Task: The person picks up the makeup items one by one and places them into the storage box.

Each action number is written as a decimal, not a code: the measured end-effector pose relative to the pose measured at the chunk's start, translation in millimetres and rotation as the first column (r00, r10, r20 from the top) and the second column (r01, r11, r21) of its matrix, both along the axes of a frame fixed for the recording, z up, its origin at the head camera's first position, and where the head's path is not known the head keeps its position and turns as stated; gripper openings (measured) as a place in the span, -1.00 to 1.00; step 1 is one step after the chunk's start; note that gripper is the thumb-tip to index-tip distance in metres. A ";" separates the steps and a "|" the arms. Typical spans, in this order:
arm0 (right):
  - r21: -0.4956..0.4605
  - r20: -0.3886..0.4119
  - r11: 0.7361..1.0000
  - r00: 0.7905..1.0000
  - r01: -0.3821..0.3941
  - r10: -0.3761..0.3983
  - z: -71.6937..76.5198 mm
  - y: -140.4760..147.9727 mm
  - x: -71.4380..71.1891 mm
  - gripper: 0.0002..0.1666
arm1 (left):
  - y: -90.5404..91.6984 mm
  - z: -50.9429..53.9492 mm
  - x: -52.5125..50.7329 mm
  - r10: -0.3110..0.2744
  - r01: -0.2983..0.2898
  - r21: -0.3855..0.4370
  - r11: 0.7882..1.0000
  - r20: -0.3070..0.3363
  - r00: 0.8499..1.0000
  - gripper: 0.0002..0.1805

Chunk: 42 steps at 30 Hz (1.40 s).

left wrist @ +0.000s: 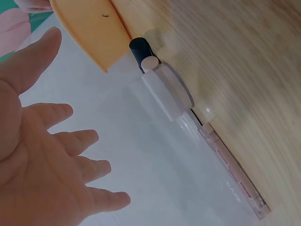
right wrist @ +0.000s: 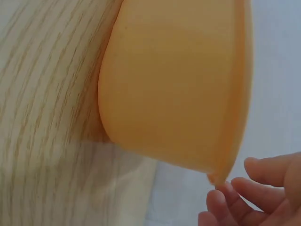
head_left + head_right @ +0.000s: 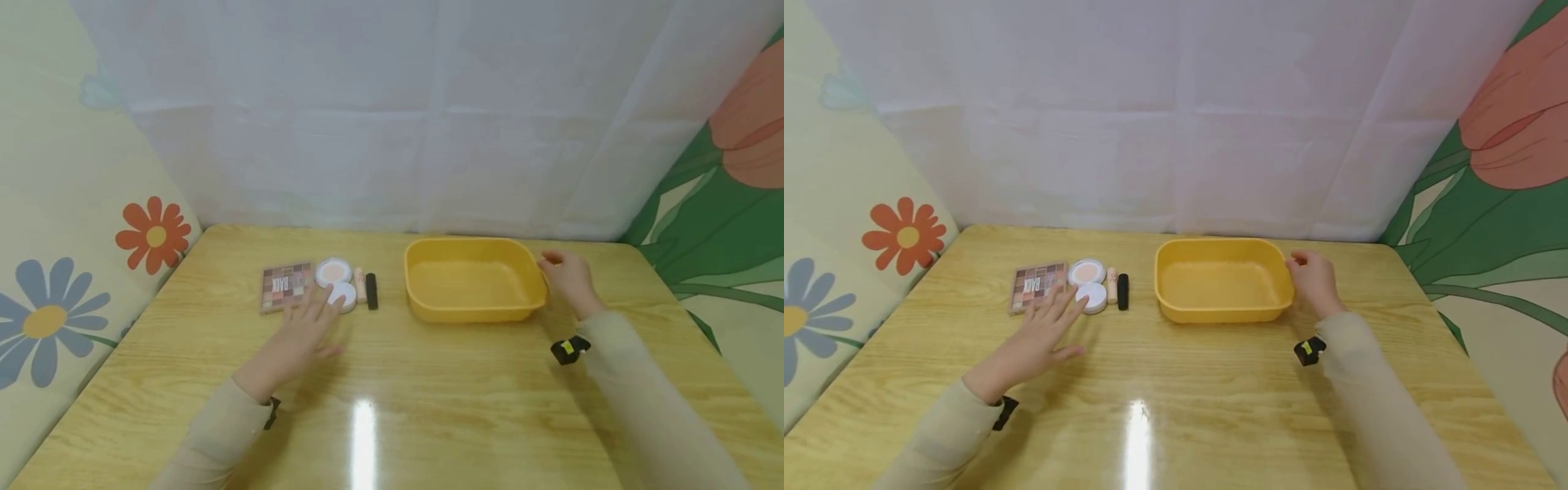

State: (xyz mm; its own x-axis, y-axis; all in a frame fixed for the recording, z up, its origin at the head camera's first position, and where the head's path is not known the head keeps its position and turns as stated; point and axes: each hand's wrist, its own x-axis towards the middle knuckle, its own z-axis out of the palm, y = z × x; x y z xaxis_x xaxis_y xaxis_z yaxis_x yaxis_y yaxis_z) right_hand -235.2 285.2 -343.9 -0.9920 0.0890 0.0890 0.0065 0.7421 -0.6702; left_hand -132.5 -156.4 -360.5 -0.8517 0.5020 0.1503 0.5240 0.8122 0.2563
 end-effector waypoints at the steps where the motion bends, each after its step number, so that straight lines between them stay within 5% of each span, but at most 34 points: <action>1: -0.009 0.014 1.000 1.000 0.003 -0.003 -1.2 1.8 -2.4 -0.49 | -0.2 0.5 0.0 0.007 -0.007 0.001 1.000 0.009 1.000 -0.14; 19: -0.018 0.004 1.000 1.000 0.000 0.000 -23.1 2.4 -22.2 -0.50 | -6.0 0.3 -4.5 0.045 -0.044 -0.019 0.999 0.056 0.997 -0.11; 34: -0.088 -0.093 0.987 0.986 0.133 -0.141 -31.9 -10.0 -19.4 -0.60 | -19.5 4.3 -14.7 0.083 -0.086 0.051 0.995 0.049 0.995 -0.11; 42: -0.077 -0.099 0.983 0.980 0.166 -0.174 -33.9 -14.1 -16.9 -0.59 | -30.0 11.4 -19.5 0.139 -0.157 0.113 0.981 0.155 0.978 -0.09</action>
State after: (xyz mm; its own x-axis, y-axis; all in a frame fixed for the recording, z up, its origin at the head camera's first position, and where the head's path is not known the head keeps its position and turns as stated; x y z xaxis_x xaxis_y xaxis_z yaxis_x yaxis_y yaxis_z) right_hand -252.2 271.2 -377.8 -0.9473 0.2650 0.1800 0.0555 0.6892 -0.7225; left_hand -151.9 -186.4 -349.1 -0.9326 0.3538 0.0719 0.3496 0.8353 0.4244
